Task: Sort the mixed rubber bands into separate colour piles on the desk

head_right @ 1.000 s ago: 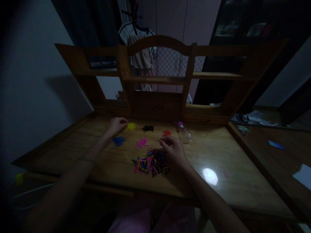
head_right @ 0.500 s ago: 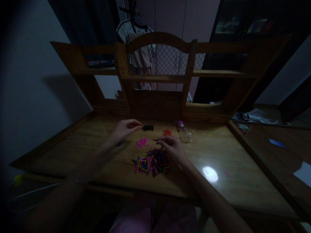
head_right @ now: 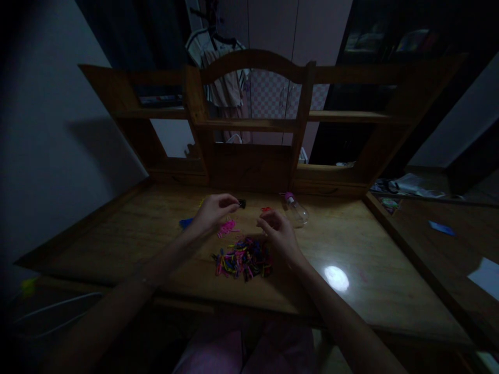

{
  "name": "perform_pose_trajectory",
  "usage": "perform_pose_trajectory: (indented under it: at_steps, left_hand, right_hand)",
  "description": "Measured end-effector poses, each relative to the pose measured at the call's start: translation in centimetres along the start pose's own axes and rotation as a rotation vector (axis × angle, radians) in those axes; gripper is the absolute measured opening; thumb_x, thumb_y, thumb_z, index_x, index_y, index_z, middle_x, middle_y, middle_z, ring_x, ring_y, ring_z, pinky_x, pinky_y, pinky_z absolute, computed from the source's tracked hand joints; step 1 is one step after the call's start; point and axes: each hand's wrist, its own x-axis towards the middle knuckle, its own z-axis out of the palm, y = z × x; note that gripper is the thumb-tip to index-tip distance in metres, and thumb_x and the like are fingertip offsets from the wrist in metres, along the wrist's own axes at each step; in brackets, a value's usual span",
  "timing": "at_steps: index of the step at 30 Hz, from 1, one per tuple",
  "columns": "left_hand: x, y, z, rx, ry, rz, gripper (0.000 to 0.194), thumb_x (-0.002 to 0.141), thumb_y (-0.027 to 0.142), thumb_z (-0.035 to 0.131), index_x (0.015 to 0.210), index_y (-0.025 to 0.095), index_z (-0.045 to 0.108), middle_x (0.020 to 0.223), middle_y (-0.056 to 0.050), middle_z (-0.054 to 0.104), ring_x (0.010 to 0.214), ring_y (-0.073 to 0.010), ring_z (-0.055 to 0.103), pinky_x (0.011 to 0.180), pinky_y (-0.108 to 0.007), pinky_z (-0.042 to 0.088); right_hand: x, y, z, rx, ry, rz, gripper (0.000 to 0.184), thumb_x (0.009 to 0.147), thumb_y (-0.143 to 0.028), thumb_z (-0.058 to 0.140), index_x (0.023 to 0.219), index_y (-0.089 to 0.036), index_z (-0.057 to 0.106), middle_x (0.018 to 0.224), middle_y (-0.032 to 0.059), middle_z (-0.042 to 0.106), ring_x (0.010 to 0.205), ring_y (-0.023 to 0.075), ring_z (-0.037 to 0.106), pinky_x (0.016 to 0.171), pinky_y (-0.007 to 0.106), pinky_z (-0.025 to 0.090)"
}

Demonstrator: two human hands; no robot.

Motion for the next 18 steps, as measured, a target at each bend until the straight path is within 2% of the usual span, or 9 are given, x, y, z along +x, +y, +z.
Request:
perform_pose_trajectory:
  at_steps: [4, 7, 11, 13, 15, 18]
  left_hand:
    - [3.2, -1.7, -1.1, 0.062, 0.023, -0.017, 0.017, 0.072, 0.025, 0.068, 0.086, 0.017, 0.072, 0.082, -0.006, 0.073, 0.076, -0.0197, 0.067, 0.071, -0.029, 0.051]
    - [3.1, -0.9, -1.7, 0.084, 0.037, -0.006, 0.018, 0.075, 0.028, 0.067, 0.09, 0.018, 0.072, 0.087, -0.005, 0.073, 0.082, -0.0201, 0.067, 0.076, -0.029, 0.05]
    - [-0.1, 2.2, -2.5, 0.108, 0.035, 0.076, 0.021, 0.085, 0.034, 0.057, 0.09, 0.02, 0.072, 0.09, -0.003, 0.072, 0.086, -0.0192, 0.065, 0.081, -0.028, 0.047]
    - [-2.7, 4.0, -2.8, 0.083, -0.049, 0.104, 0.023, 0.088, 0.037, 0.054, 0.092, 0.023, 0.072, 0.092, -0.002, 0.071, 0.089, -0.0192, 0.064, 0.081, -0.028, 0.047]
    - [-5.4, 5.2, -2.9, 0.078, -0.207, 0.099, 0.022, 0.088, 0.036, 0.054, 0.094, 0.025, 0.072, 0.095, -0.002, 0.071, 0.09, -0.0193, 0.063, 0.08, -0.029, 0.047]
    - [-8.8, 5.6, -2.7, 0.091, -0.32, 0.084, 0.021, 0.089, 0.035, 0.054, 0.101, 0.028, 0.07, 0.102, -0.002, 0.069, 0.095, -0.019, 0.062, 0.084, -0.029, 0.046]
  right_hand:
    - [0.1, 0.2, -0.4, -0.082, 0.011, -0.024, 0.025, 0.086, -0.042, 0.057, 0.084, -0.017, 0.06, 0.077, 0.0047, 0.064, 0.067, 0.0151, 0.059, 0.059, 0.026, 0.046]
    - [0.0, 0.2, -0.5, -0.115, 0.008, -0.025, 0.024, 0.087, -0.041, 0.056, 0.083, -0.017, 0.06, 0.076, 0.0047, 0.064, 0.065, 0.0147, 0.058, 0.058, 0.026, 0.046]
    - [-0.2, -0.3, -0.5, -0.114, 0.003, -0.022, 0.025, 0.089, -0.04, 0.053, 0.085, -0.017, 0.061, 0.078, 0.0049, 0.065, 0.063, 0.0139, 0.058, 0.057, 0.027, 0.047]
    - [-0.1, -0.6, -0.9, -0.13, -0.007, -0.03, 0.025, 0.09, -0.04, 0.051, 0.087, -0.017, 0.062, 0.079, 0.0052, 0.065, 0.063, 0.0141, 0.058, 0.058, 0.027, 0.047]
    - [0.0, -0.8, -1.7, -0.199, -0.053, -0.051, 0.024, 0.09, -0.037, 0.052, 0.088, -0.018, 0.065, 0.08, 0.0056, 0.066, 0.066, 0.0148, 0.059, 0.058, 0.027, 0.046]
    - [0.2, -0.7, -3.5, -0.368, -0.237, -0.063, 0.019, 0.085, -0.035, 0.059, 0.091, -0.019, 0.069, 0.082, 0.0052, 0.067, 0.068, 0.0156, 0.058, 0.057, 0.026, 0.043]
